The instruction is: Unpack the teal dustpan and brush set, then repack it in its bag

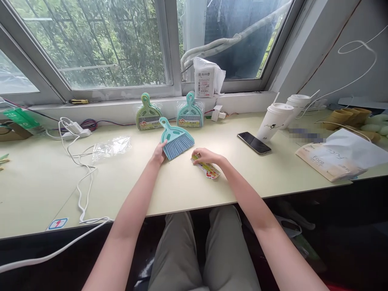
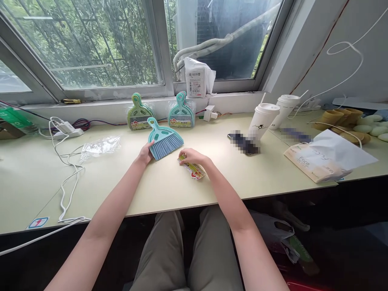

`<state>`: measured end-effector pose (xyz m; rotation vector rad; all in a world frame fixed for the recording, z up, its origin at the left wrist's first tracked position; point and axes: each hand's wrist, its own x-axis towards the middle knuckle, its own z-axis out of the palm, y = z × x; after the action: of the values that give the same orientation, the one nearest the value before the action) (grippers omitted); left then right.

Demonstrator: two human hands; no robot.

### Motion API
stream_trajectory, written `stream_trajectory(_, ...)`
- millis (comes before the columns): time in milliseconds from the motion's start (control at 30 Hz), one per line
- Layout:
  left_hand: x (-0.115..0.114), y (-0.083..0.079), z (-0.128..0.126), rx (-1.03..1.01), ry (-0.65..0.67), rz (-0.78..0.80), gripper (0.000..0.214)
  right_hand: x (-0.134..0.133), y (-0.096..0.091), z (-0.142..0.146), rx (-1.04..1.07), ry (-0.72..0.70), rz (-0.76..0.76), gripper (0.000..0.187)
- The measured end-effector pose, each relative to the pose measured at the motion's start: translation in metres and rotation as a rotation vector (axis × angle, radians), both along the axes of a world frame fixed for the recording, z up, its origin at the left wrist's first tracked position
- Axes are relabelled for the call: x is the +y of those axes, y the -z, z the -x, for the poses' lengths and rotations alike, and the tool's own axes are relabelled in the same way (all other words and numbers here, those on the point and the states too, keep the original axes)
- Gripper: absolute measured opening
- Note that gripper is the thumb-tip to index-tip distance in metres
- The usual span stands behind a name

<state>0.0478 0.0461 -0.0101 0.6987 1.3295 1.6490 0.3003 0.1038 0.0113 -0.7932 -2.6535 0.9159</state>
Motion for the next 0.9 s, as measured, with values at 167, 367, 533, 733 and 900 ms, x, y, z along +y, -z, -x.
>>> stream_trajectory(167, -0.009, -0.005, -0.020, 0.038, 0.181, -0.012, 0.051, 0.008, -0.002, 0.000, 0.384, 0.182, 0.237, 0.016)
stream_trajectory(367, -0.019, -0.004, -0.060, 0.040, 0.446, -0.043, 0.058, 0.002, 0.007, 0.021, 0.681, 0.661, 0.115, 0.021)
stream_trajectory(533, -0.020, -0.001, -0.076, 0.070, 0.455, -0.104, 0.069, -0.007, 0.014, 0.029, 0.575, 0.834, -0.029, 0.018)
stream_trajectory(733, -0.020, -0.006, -0.074, -0.007, 0.314, -0.137, 0.070, -0.006, 0.014, 0.029, 0.480, 0.966, -0.158, 0.020)
stream_trajectory(900, -0.020, -0.007, -0.071, -0.006, 0.288, -0.124, 0.066, -0.005, 0.015, 0.028, 0.519, 1.044, -0.066, 0.024)
